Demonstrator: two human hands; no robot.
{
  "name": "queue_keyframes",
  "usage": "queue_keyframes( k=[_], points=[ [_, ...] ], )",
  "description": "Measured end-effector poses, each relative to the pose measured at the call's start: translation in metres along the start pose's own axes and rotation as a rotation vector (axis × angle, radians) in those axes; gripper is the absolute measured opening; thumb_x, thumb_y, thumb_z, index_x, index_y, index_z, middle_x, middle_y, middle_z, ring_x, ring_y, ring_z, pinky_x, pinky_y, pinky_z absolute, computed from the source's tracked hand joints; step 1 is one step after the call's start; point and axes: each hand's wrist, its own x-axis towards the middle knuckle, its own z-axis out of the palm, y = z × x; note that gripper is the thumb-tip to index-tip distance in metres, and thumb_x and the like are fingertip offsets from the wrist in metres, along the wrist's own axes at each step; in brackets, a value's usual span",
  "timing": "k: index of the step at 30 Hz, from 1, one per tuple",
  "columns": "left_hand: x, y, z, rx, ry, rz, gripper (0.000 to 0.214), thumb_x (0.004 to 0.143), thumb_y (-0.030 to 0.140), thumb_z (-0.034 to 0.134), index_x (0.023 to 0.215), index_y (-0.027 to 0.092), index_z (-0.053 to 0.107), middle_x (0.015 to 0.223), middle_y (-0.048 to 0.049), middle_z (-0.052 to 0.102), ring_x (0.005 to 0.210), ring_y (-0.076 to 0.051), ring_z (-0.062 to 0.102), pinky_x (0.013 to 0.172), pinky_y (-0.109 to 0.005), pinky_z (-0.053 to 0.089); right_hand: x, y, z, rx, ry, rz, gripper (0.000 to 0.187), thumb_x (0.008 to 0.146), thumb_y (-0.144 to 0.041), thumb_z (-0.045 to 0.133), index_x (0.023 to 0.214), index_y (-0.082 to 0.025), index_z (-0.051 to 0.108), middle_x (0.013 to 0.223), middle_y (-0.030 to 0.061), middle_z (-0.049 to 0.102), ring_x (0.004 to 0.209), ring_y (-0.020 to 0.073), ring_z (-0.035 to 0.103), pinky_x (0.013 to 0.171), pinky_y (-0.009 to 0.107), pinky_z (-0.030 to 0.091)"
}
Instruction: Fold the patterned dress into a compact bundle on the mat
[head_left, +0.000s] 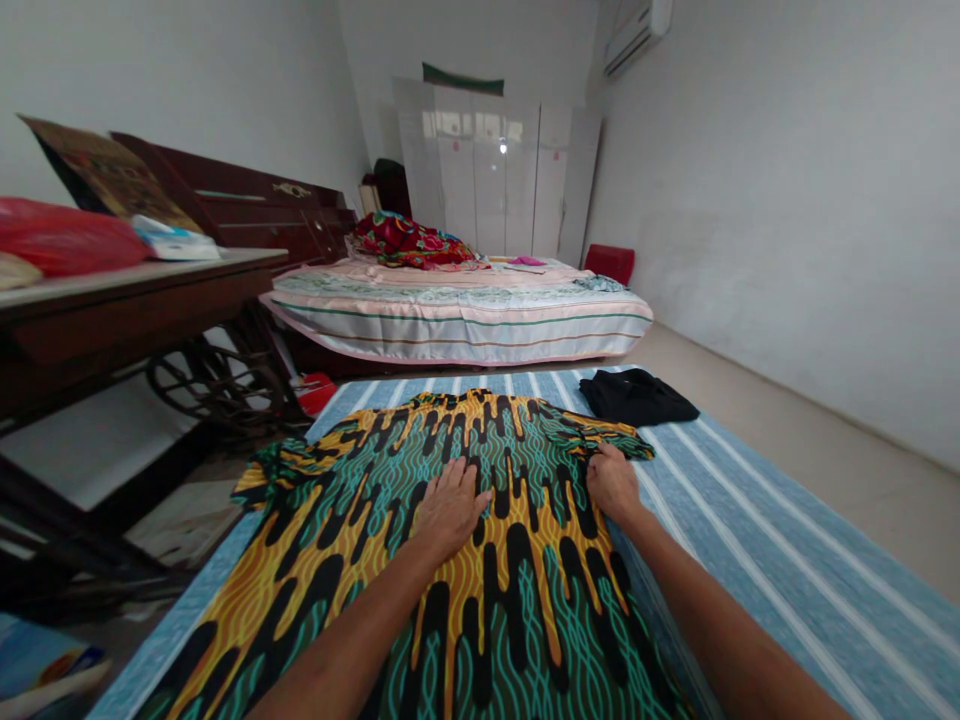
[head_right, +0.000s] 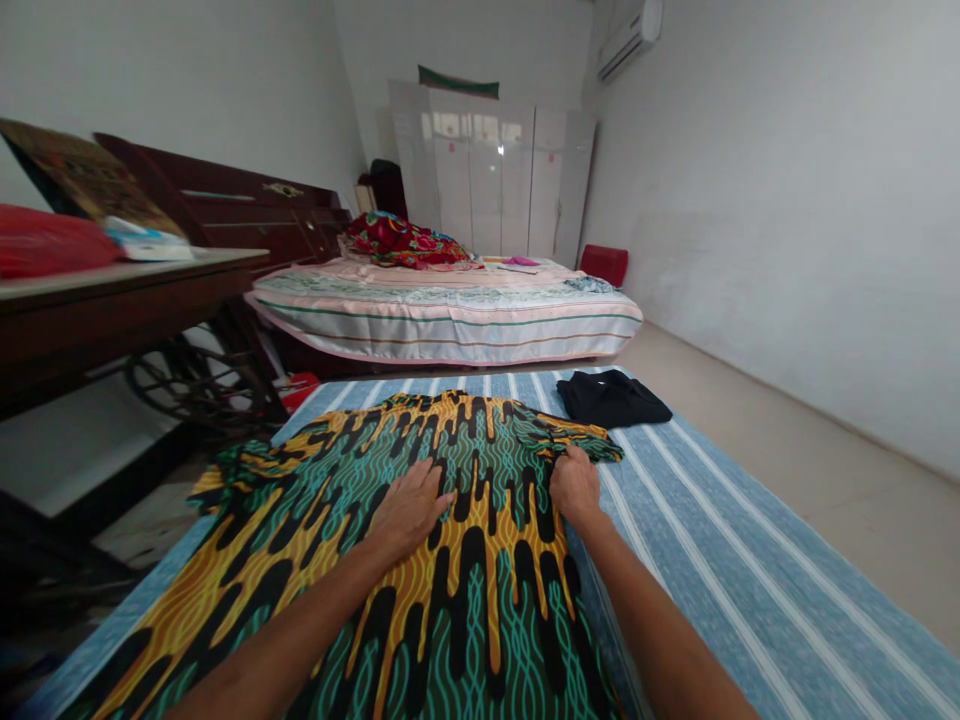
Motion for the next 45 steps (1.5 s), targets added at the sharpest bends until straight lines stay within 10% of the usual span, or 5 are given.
queue_keyframes(
  k=[24, 45],
  points=[
    [-0.012, 0.006, 0.008, -0.034, 0.028, 0.037, 0.055, 0.09, 0.051, 0.027, 0.132, 0.019, 0.042, 0.147, -0.0118, 0.029, 0.137, -0.027, 0.02, 0.108, -0.048, 0.019, -0.056, -0.012, -0.03, -0.069, 0.066, -0.144, 0.03, 0.093, -0.029, 0.033, 0.103, -0.019, 0.06, 0.117, 0.0119, 0.056, 0.113, 0.0245, 0.044, 0.092, 0.035, 0.032],
    [-0.054, 0.054, 0.019, -0.183, -0.077, 0.064, 0.072, 0.086, 0.06, 0.022, 0.141, 0.014, 0.029, 0.151, -0.0131, 0.016, 0.139, -0.027, 0.009, 0.111, -0.049, 0.012, -0.089, -0.01, 0.008, -0.071, -0.061, -0.239, 0.062, 0.09, -0.05, 0.029, 0.134, -0.009, 0.041, 0.142, 0.0172, 0.036, 0.131, 0.0289, 0.03, 0.101, 0.048, 0.028]
  ],
)
